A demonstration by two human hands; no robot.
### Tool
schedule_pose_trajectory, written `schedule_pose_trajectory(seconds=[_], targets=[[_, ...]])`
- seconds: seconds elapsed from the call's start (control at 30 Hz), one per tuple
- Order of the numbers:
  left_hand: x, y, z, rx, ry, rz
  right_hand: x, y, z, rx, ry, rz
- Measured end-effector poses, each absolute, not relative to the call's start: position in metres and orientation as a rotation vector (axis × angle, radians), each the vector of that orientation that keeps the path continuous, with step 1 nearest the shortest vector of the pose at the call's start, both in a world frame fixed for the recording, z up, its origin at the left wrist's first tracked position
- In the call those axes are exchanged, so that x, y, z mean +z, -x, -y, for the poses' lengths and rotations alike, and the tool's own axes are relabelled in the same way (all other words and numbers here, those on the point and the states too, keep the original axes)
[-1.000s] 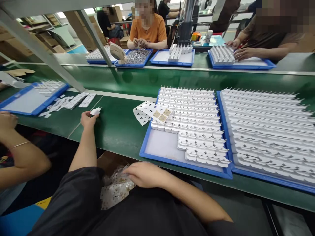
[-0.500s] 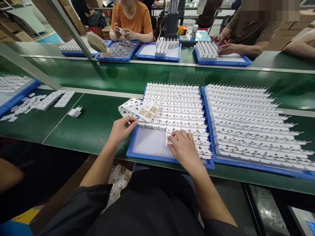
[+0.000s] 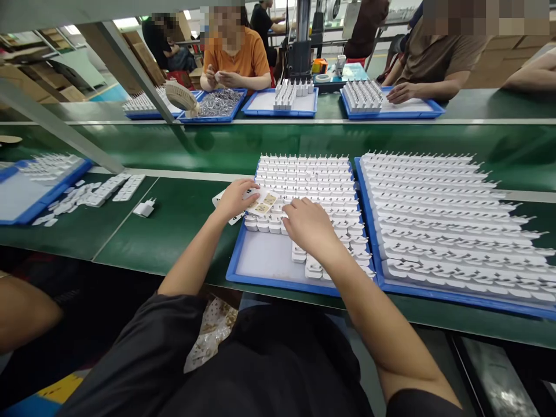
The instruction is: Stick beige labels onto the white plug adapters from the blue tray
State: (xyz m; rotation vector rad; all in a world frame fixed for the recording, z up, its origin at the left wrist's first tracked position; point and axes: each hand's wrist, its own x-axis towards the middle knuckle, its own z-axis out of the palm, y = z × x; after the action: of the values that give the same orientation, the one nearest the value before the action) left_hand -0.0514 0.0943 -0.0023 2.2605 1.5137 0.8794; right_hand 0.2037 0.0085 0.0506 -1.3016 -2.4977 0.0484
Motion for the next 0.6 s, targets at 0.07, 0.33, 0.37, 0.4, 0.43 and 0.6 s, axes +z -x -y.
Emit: schedule_pose_trajectory(seconds=[0.07, 0.33, 0.37, 0.4, 0.43, 0.6], targets=[[-0.005, 0.052, -0.091, 0.933, -2.205, -1.495, 0.056, -0.195, -0.030, 0.114, 1.330, 2.540], [0.007, 0.056, -0.079, 1.091, -2.003, -1.537, 0.056, -0.162, -0.087, 0.447, 1.232, 2.395], [0.009, 0.056, -0.078, 1.091, -1.989, -1.542, 0.054, -0.160, -0.088, 0.463, 1.206, 2.375], [0.010, 0.056, -0.077, 1.093, -1.973, -1.547, 0.053, -0.158, -0.088, 0.477, 1.187, 2.361], [0.012, 0.057, -0.077, 1.098, -1.949, -1.546, 0.052, -0.156, -0.089, 0.488, 1.171, 2.345], [0.021, 0.060, -0.076, 1.082, -1.687, -1.372, 0.050, -0.150, -0.088, 0.554, 1.053, 2.234]])
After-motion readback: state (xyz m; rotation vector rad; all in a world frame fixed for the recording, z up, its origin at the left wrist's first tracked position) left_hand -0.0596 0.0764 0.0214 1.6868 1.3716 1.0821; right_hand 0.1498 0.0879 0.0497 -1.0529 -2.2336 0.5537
